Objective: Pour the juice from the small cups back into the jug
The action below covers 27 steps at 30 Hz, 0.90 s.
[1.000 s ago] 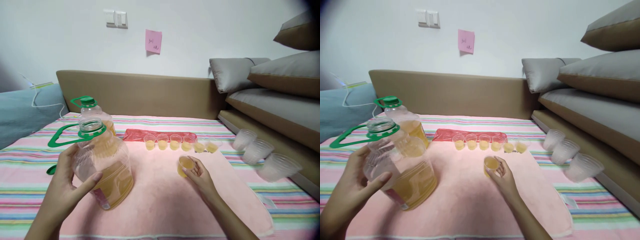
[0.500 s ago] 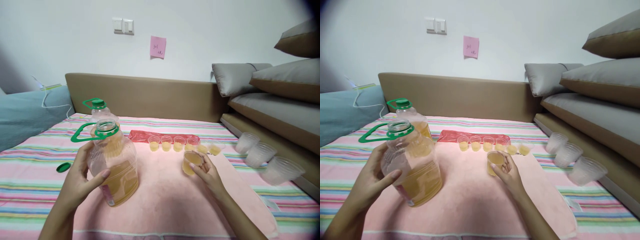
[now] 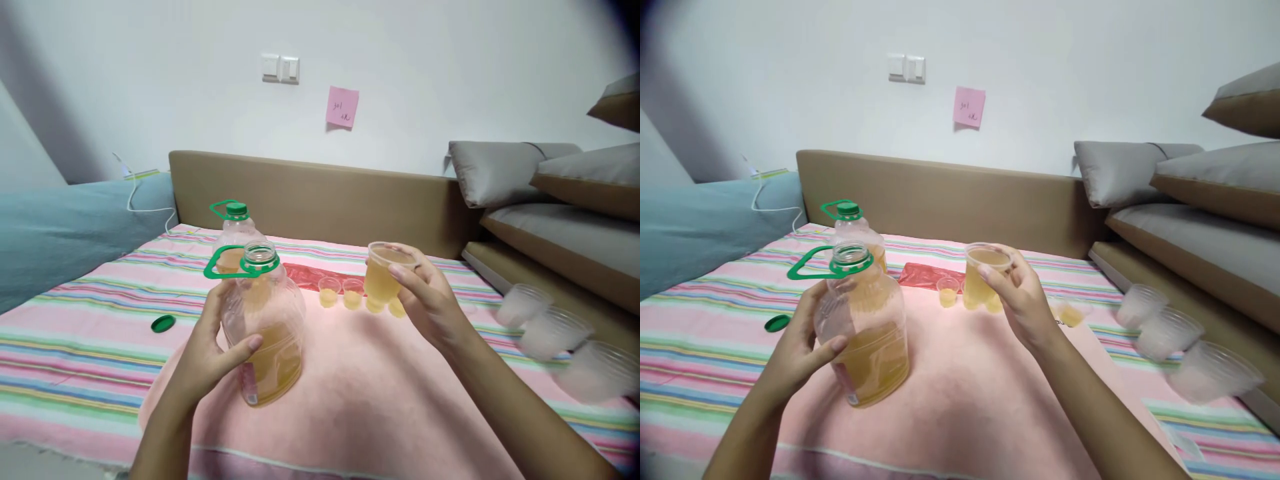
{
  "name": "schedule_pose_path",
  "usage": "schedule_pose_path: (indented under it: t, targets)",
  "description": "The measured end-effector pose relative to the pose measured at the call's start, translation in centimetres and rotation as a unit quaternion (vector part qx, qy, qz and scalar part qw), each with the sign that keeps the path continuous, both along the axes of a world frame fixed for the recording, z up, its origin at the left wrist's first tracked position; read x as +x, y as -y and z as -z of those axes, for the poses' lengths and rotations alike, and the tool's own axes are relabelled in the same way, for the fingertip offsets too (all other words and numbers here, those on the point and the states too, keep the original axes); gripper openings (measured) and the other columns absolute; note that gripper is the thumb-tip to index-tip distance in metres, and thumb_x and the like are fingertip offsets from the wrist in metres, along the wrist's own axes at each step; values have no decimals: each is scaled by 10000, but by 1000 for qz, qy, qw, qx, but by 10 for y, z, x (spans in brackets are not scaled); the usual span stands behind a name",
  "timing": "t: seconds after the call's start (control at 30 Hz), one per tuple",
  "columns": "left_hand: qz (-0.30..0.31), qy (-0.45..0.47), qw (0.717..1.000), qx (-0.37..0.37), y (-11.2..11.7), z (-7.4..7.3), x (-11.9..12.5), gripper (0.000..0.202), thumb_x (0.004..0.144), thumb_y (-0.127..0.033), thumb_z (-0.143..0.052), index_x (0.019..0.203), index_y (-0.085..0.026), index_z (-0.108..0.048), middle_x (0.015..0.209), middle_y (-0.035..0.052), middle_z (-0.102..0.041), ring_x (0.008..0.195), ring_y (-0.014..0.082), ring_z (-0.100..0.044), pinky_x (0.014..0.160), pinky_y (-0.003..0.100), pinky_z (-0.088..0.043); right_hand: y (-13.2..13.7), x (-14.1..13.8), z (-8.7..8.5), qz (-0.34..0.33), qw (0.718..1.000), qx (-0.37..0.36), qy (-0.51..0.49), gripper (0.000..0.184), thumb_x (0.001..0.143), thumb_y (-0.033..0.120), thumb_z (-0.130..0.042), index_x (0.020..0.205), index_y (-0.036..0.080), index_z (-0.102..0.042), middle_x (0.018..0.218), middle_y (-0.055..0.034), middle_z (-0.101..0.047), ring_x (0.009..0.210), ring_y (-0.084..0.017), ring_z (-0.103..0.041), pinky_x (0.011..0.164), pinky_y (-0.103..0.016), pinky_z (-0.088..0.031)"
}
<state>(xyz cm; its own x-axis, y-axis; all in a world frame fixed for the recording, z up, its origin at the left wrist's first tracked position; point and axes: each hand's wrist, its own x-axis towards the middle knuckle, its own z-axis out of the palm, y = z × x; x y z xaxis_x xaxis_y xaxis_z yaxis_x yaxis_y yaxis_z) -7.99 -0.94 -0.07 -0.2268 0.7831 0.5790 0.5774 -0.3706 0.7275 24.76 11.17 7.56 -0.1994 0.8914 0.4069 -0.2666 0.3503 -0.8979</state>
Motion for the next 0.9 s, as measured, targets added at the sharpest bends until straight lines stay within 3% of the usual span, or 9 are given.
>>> schedule_pose_path:
  t: [0.2,0.47,0.9]
  targets:
    - [19,28,999,-4,4,1,6,932,875,-685,-818,1581,-236,-409,1647,208,-478,1573,497,-411,1284,709,-343,-8,-44,-26,-49,999,9,-3,539,731,532,-957,1159,309,-718,1330,-77,-783,1309,-331,-696,1174,-560,-520]
    - [34,41,998,-17,9,1,15,939,863,-719,-823,1571,-265,-405,1676,179,-442,1620,486,-340,1285,689,-357,-12,-87,-32,-96,995,30,16,548,736,535,-949,1168,299,-707,1329,-81,-785,1311,-318,-693,1157,-538,-529]
    - [45,52,998,2,9,-1,19,1077,803,-814,-828,1565,-224,-347,1606,208,-474,1561,463,-433,1270,636,-399,-7,-109,-36,-159,984,64,53,475,791,468,-935,1178,307,-712,1286,-54,-802,1228,-272,-731,1060,-466,-594]
